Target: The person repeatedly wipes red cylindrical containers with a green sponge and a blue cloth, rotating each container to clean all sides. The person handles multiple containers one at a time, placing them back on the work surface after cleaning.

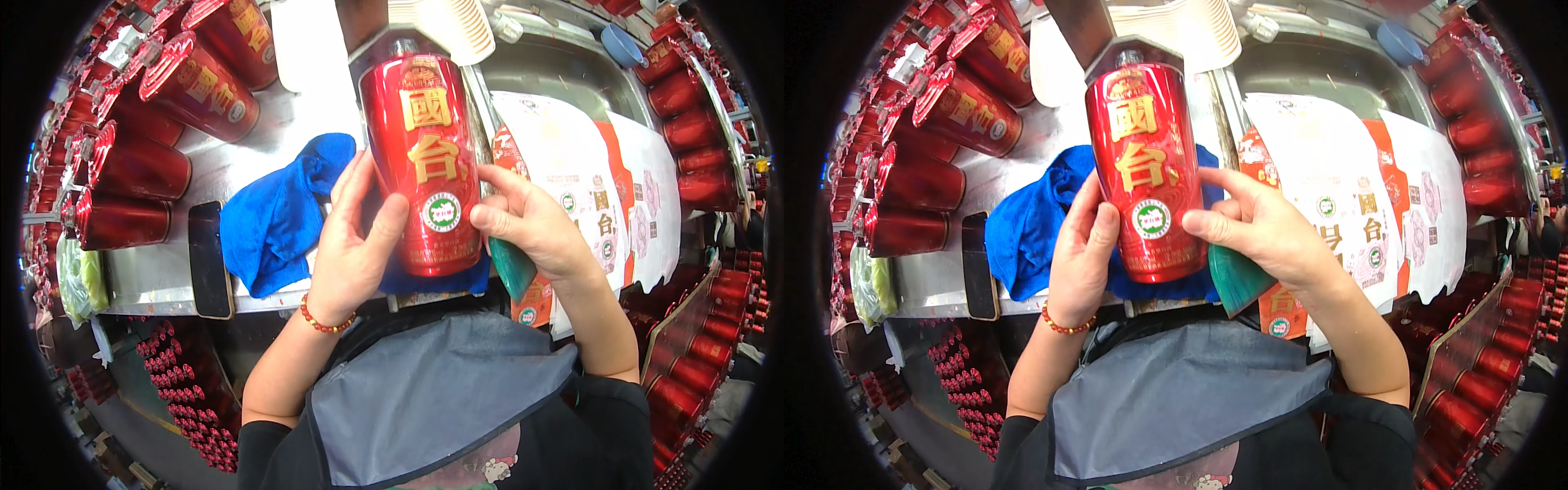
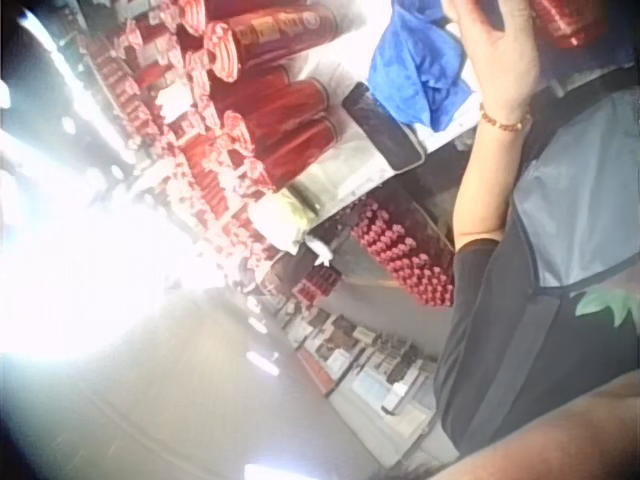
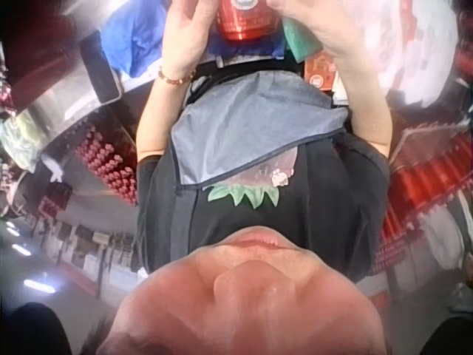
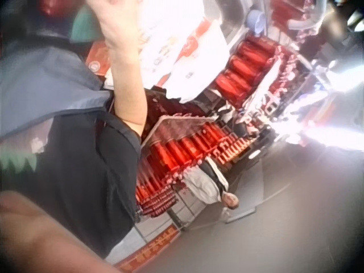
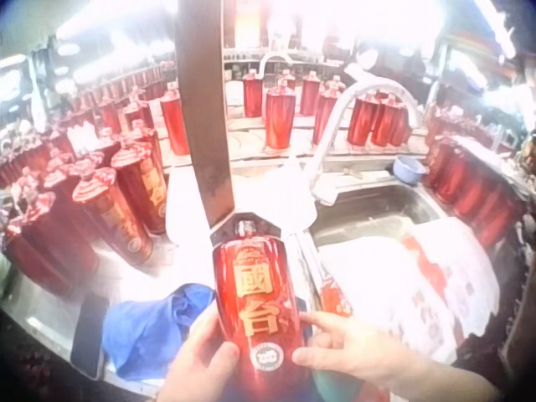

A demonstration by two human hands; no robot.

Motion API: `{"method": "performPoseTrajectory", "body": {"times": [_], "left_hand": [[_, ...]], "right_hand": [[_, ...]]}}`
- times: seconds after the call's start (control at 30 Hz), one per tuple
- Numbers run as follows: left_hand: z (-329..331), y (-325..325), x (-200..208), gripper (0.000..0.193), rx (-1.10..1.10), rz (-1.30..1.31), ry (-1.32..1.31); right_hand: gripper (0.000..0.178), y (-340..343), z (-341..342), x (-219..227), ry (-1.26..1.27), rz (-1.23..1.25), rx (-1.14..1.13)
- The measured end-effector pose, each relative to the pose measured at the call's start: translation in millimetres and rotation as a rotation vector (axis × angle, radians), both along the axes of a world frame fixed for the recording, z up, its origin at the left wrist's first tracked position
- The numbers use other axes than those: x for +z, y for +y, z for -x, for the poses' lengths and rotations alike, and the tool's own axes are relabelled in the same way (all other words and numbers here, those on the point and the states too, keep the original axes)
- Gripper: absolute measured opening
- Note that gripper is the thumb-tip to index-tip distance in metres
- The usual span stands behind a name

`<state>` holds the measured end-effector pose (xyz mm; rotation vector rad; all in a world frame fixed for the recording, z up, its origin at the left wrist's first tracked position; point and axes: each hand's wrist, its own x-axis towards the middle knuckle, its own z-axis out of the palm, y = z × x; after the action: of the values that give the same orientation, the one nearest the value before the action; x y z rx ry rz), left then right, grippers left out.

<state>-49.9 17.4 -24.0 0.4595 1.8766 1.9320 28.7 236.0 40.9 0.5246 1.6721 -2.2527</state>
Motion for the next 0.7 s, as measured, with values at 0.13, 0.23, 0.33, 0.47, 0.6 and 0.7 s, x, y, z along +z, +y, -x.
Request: {"method": "performPoseTrajectory", "body": {"times": [0.13, 0.23, 0.33, 0.47, 0.6, 0.7], "left_hand": [[3, 0, 4, 0.064, -0.005, -0.027, -0.025], [15, 8, 18, 0.065, 0.041, -0.062, -0.031], [32, 27, 48, 0.067, 0.094, -0.233, -0.124], [57, 44, 58, 0.076, 0.094, -0.115, -0.040], [63, 52, 57, 0.071, 0.101, -0.081, -0.020], [63, 57, 57, 0.067, 0.105, -0.137, -0.050]], "right_hand": [[0.077, 6, 3, 4, 0.006, -0.053, 0.029], [0.076, 9, 8, 5, 0.031, -0.078, 0.017], [0.074, 10, 12, 6, 0.031, -0.117, 0.047], [0.072, 10, 13, 4, 0.034, -0.103, 0.055], [0.070, 13, 12, 0, 0.041, -0.087, 0.088], [0.070, 13, 14, 2, 0.054, -0.084, 0.108]]}}
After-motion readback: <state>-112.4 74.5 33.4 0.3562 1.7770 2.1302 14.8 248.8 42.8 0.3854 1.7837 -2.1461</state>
